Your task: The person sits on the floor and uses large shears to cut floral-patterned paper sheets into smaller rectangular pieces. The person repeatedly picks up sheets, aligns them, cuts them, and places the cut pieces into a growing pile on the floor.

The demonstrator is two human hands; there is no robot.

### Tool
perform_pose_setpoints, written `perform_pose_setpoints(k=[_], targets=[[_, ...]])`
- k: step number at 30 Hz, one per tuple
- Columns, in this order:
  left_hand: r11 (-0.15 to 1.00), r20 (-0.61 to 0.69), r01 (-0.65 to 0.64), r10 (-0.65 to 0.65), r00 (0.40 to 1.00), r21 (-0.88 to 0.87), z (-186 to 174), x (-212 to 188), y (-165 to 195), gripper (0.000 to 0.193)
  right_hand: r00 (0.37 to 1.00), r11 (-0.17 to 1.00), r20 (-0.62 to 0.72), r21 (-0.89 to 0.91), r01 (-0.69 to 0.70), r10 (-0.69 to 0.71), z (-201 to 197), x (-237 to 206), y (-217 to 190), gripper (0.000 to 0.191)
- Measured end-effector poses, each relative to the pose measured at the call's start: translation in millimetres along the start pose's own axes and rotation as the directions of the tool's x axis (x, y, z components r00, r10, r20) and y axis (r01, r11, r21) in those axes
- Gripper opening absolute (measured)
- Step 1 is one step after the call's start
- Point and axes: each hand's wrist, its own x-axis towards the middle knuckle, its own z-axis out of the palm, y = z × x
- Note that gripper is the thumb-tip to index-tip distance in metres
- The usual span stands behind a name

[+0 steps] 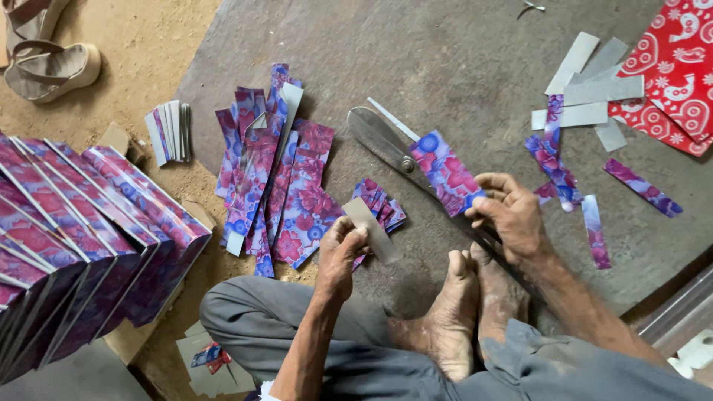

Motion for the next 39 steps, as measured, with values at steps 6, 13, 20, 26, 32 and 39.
perform_pose_setpoints(k=[6, 13, 20, 26, 32, 39], targets=[[0.999, 0.172, 0.034, -0.029, 0.985, -0.030, 53, 8, 9, 0.028, 0.995, 0.990, 0.102, -0.138, 0.020, -0.005, 17, -36, -2, 0.048], [0.999, 0.151, -0.007, 0.013, 0.988, -0.034, 87, 17, 15, 0.041, 0.953, 0.892, 0.276, -0.388, 0.231, -0.127, 31, -59, -25, 0.052], [0.999, 0.151, -0.034, 0.028, 0.988, 0.037, 86, 11, 10, 0.045, 0.737, 0.321, 0.447, -0.696, 0.643, -0.507, 36, -65, -28, 0.062], [0.997, 0.191, -0.038, 0.024, 0.981, 0.069, 88, 5, 6, 0.057, 0.641, 0.189, 0.498, -0.684, 0.704, -0.583, 30, -62, -17, 0.059], [0.989, 0.173, -0.074, 0.052, 0.984, 0.127, 95, 8, -5, 0.068, 0.647, 0.169, 0.495, -0.704, 0.690, -0.580, 26, -68, -12, 0.058], [0.996, 0.206, -0.085, 0.087, 0.975, -0.018, 98, 13, -1, 0.075, 0.747, 0.260, 0.389, -0.767, 0.587, -0.539, 16, -78, -13, 0.071]])
